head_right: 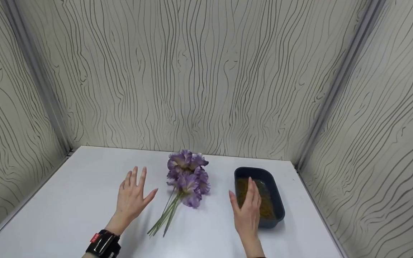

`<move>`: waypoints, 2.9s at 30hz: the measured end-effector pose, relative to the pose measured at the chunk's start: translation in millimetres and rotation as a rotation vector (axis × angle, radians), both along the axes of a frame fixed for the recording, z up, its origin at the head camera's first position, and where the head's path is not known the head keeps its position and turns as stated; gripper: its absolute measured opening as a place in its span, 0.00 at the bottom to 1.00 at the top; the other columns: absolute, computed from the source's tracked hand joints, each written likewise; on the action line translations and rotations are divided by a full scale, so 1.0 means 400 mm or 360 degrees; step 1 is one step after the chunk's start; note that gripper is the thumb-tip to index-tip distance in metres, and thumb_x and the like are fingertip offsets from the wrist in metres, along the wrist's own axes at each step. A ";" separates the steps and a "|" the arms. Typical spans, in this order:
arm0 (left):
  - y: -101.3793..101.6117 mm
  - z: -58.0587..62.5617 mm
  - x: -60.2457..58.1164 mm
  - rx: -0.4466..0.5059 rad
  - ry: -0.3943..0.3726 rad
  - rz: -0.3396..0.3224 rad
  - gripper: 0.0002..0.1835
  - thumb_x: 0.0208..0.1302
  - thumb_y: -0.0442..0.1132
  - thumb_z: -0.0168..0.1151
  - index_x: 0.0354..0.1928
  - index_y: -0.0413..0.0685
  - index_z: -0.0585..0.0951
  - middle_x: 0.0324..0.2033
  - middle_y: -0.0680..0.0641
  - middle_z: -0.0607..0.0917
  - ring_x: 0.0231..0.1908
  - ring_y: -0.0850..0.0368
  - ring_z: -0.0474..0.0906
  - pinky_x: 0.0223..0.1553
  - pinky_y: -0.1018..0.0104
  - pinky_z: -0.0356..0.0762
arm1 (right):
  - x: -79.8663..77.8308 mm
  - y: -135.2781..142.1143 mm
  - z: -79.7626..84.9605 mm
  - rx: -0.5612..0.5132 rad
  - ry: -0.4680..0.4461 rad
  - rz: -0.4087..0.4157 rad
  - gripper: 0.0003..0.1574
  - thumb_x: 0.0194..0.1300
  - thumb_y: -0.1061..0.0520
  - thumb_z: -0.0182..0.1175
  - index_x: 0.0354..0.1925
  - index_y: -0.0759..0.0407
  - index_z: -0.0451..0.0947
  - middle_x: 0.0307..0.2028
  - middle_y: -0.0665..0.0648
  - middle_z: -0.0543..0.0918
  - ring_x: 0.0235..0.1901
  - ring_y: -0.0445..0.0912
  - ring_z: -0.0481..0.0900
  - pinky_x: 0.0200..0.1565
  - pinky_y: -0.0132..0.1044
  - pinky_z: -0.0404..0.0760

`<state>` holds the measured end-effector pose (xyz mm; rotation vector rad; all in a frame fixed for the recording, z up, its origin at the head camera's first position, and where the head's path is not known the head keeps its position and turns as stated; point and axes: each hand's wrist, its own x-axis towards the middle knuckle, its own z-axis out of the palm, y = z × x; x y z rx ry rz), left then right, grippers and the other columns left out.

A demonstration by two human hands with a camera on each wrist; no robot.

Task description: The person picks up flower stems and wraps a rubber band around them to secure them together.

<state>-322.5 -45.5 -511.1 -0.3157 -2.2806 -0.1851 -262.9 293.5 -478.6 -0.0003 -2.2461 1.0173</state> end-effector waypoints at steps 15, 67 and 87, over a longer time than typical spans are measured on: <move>0.058 -0.042 -0.008 -0.0002 -0.0418 0.0026 0.41 0.56 0.66 0.49 0.59 0.37 0.67 0.48 0.32 0.71 0.42 0.39 0.70 0.28 0.51 0.73 | -0.010 -0.041 -0.011 -0.0674 -0.0539 0.0079 0.47 0.67 0.38 0.43 0.67 0.69 0.42 0.61 0.72 0.54 0.59 0.61 0.55 0.55 0.54 0.56; 0.230 -0.162 -0.036 0.0106 -0.0842 0.0093 0.40 0.46 0.59 0.65 0.50 0.32 0.70 0.34 0.37 0.74 0.32 0.44 0.74 0.24 0.54 0.72 | 0.000 -0.191 -0.152 -0.1480 -0.1329 0.0509 0.71 0.53 0.23 0.44 0.61 0.81 0.34 0.56 0.83 0.51 0.53 0.71 0.61 0.42 0.51 0.73; 0.252 -0.186 -0.036 0.0336 -0.0658 0.0171 0.07 0.53 0.27 0.55 0.25 0.38 0.66 0.13 0.42 0.74 0.16 0.48 0.75 0.16 0.56 0.72 | 0.000 -0.210 -0.158 -0.1454 -0.1392 0.0537 0.64 0.58 0.27 0.43 0.59 0.84 0.41 0.53 0.80 0.60 0.51 0.68 0.65 0.42 0.50 0.73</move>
